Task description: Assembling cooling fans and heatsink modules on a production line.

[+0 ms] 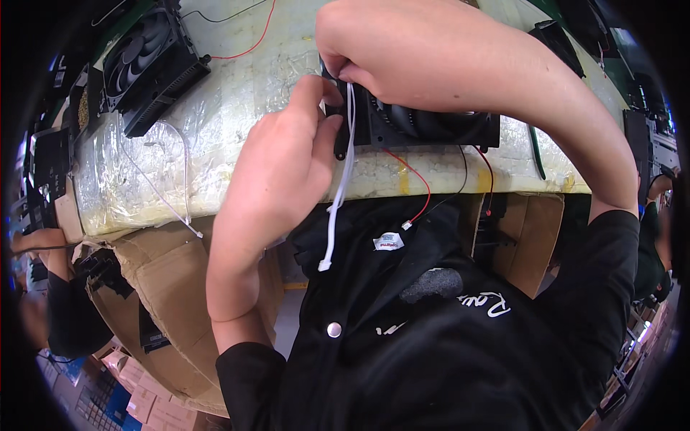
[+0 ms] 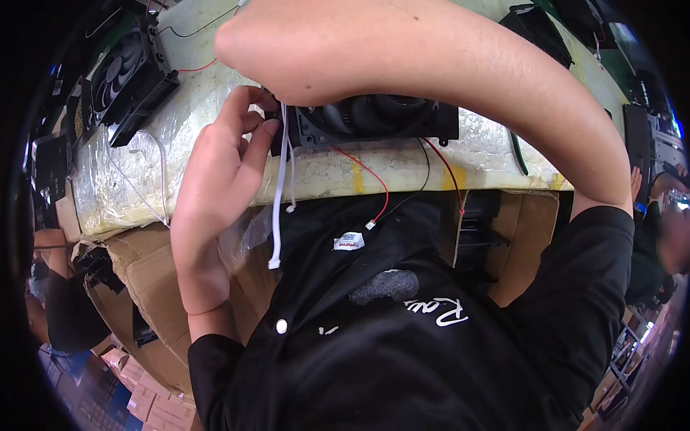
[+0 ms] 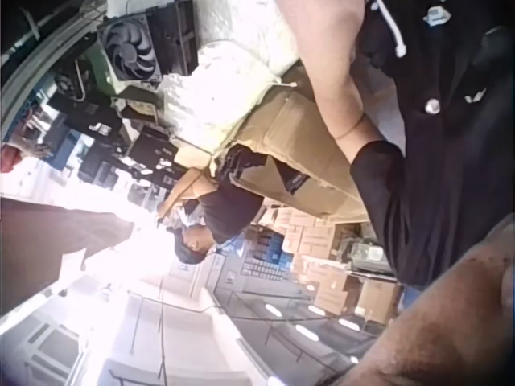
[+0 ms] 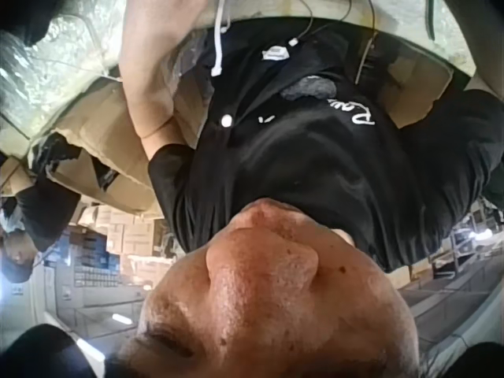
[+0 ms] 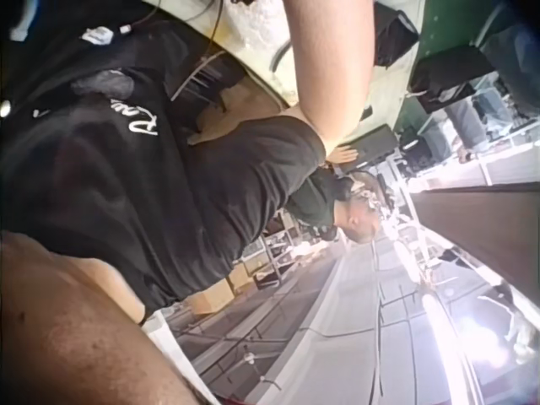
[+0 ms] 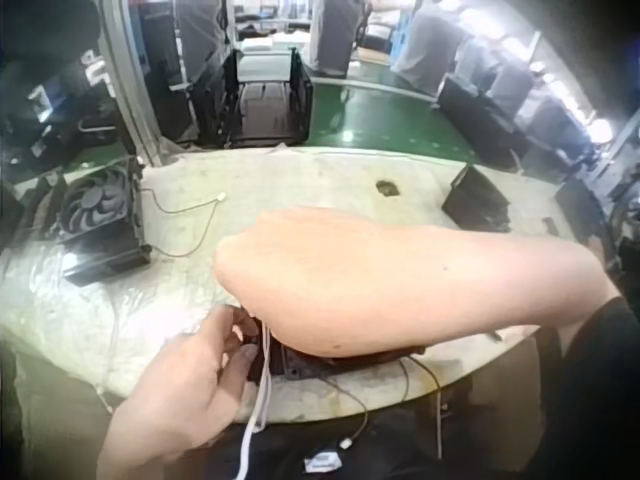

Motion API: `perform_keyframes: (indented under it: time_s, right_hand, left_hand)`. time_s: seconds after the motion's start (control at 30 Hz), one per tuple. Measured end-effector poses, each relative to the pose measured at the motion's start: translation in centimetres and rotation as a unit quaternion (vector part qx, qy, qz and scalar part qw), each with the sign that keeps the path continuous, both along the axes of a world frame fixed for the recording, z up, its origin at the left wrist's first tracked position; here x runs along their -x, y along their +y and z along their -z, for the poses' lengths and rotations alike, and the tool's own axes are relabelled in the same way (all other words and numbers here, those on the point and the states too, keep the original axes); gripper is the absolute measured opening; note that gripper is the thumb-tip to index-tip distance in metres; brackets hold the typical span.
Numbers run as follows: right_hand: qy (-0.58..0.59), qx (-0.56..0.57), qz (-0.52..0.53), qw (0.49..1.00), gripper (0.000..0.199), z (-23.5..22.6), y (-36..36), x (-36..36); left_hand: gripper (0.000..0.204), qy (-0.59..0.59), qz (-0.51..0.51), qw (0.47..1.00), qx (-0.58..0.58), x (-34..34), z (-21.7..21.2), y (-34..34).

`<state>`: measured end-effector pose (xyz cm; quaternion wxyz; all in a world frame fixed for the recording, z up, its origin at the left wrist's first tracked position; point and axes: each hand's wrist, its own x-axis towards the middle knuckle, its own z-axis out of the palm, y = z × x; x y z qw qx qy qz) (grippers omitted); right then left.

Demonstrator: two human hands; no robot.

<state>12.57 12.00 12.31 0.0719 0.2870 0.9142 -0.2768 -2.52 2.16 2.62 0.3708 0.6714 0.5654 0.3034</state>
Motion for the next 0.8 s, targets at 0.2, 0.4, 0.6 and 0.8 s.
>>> perform_keyframes:
  time_s: [0.2,0.4,0.6,0.8]
  right_hand:
    - [0.121,-0.04,0.026,0.991,0.012,1.8,-0.6,-1.1]
    - [0.262,-0.064,0.107,0.957,0.023,5.9,-1.4,-2.6]
    - [0.256,0.007,0.146,0.956,0.021,5.7,-1.3,-2.7]
    - [0.202,-0.097,0.08,0.971,0.021,5.2,-1.0,-2.1]
  left_hand:
    - [0.019,-0.165,-0.003,0.964,0.209,2.2,-0.9,1.4]
    - [0.021,-0.475,0.016,0.827,0.3,2.6,1.9,1.7]
    - [0.016,-0.394,0.032,0.903,0.167,2.2,2.9,1.3]
    - [0.012,-0.431,-0.016,0.902,0.028,0.4,3.7,1.3]
